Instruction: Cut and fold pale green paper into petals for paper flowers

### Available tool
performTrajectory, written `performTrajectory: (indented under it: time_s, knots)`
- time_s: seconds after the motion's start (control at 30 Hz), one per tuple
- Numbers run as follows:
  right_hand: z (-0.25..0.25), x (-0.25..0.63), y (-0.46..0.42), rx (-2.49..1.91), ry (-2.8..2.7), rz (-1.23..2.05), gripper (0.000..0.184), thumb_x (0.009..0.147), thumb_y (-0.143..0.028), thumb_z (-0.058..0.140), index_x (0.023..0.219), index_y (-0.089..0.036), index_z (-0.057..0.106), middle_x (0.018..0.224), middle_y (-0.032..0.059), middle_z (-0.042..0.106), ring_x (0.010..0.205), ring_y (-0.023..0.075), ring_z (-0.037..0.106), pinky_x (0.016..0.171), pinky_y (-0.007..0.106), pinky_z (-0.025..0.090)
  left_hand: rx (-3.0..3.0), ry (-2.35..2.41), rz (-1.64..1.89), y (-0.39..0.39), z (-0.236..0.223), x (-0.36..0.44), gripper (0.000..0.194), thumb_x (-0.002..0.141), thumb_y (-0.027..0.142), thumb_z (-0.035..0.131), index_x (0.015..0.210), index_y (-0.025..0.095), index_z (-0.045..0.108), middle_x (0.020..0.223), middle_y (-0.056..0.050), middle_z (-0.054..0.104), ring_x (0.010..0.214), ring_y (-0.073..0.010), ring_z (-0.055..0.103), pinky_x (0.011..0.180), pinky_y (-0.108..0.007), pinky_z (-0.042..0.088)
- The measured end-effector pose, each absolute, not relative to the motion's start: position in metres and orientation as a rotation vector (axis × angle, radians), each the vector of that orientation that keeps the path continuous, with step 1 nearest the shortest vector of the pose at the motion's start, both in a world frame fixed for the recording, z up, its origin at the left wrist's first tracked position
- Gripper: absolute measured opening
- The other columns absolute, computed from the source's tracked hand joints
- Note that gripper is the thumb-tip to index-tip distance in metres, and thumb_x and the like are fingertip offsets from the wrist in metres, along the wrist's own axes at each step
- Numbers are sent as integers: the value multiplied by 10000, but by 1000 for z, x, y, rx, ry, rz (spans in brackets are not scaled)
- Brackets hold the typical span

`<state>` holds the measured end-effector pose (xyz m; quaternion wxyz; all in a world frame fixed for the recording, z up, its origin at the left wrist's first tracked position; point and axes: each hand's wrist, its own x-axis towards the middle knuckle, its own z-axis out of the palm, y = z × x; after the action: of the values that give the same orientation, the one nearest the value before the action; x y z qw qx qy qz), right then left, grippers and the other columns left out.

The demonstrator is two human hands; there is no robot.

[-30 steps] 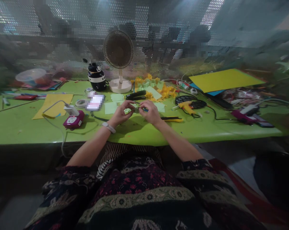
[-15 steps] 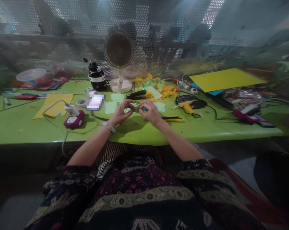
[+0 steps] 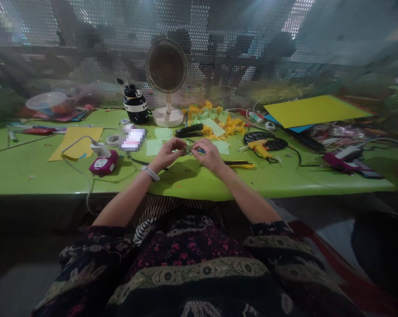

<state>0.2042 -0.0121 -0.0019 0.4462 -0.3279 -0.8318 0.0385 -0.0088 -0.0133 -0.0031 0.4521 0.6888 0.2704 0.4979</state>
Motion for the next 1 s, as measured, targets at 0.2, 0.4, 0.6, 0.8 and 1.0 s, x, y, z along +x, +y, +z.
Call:
performTrajectory:
  time_s: [0.2,0.4,0.6,0.8,1.0]
  knots:
    - [0,203,-14,-846,-2036,140,120,910,-239,647,791,-225,630,954,76,705,969,254,640,896,442,514,1514,580,1220,-14,-6,-6,344,730,293,831,927,178,574,901,5,647,829,-115,659,831,-330,601]
    - [2,201,-19,-870,-2070,144,105,895,-233,661,795,-224,629,965,81,705,976,257,632,907,449,508,1581,638,1222,-11,-8,-7,338,715,264,845,922,159,600,888,-17,650,831,-129,645,845,-325,556]
    - [1,199,-21,-855,-2090,106,96,904,-228,645,808,-224,638,962,83,706,970,256,635,899,436,509,1683,700,1282,-14,-6,-5,423,701,374,888,891,171,569,858,-9,643,784,-111,611,769,-274,515]
    - [2,199,-22,-871,-2061,123,93,884,-241,663,796,-222,638,945,77,704,950,252,632,885,436,518,1654,666,1308,-13,-5,-4,493,696,469,890,908,173,558,856,-7,632,778,-105,613,758,-262,519]
    - [6,199,-26,-910,-1989,187,64,870,-232,652,812,-225,625,910,62,702,888,239,637,838,422,531,1631,615,1295,-10,-7,-6,490,704,481,884,925,175,571,875,-11,640,785,-104,622,788,-274,534]
